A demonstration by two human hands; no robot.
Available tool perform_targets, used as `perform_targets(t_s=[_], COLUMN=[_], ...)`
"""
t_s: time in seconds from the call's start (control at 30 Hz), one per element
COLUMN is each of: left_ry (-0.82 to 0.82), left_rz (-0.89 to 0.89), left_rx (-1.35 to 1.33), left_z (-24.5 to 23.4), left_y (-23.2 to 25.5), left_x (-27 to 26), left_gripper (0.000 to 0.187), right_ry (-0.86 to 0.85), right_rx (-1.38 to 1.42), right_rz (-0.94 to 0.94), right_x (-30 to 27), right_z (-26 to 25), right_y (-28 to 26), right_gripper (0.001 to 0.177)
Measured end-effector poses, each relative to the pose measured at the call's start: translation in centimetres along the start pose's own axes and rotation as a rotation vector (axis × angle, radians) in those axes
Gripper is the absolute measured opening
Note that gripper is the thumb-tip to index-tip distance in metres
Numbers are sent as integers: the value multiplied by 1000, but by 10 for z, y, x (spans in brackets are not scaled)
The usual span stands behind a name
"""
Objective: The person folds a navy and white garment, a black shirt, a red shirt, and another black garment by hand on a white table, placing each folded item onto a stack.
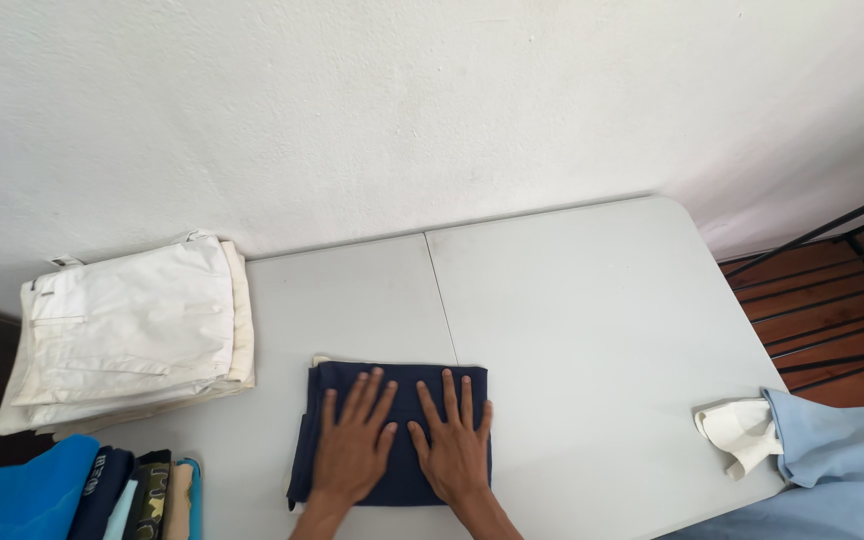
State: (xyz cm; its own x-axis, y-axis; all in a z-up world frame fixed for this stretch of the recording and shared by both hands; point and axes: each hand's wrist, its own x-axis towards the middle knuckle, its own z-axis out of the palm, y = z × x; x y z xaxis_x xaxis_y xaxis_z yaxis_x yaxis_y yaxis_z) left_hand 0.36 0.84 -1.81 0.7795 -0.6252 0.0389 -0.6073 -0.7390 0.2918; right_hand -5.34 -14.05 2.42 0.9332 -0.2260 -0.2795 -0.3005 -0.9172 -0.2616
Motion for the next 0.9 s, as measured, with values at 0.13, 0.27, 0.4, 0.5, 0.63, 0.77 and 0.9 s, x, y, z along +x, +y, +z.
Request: perform_targets(t_s=[0.13, 0.27, 0.4, 0.5, 0.63, 0.77, 0.9], left_ry=[205, 372, 166, 191, 267, 197, 249], left_rz=[-187, -171, 66, 76, -42, -108, -121], left_rx=[148, 84, 9, 24, -29, -56, -46], left_z=[2, 2, 16, 32, 50, 61, 55], left_y=[-48, -41, -6, -5, -19, -25, -21], left_x=[7, -1, -26, -33, -53, -61, -62], left_gripper=[63, 68, 62, 67, 82, 90, 91], right_ry=[-128, 357, 127, 280, 109, 132, 59], right_rx=[86, 305, 357, 199, 246, 259, 267], right_rz=[295, 283, 545, 354, -106, -288, -202], right_x=[2, -10, -21, -4, 42, 82, 106], right_z=[7, 39, 34, 10, -2, 3, 5], right_y=[24, 51, 42, 29, -6, -45, -61], right_gripper=[72, 70, 66, 59, 33, 30, 24])
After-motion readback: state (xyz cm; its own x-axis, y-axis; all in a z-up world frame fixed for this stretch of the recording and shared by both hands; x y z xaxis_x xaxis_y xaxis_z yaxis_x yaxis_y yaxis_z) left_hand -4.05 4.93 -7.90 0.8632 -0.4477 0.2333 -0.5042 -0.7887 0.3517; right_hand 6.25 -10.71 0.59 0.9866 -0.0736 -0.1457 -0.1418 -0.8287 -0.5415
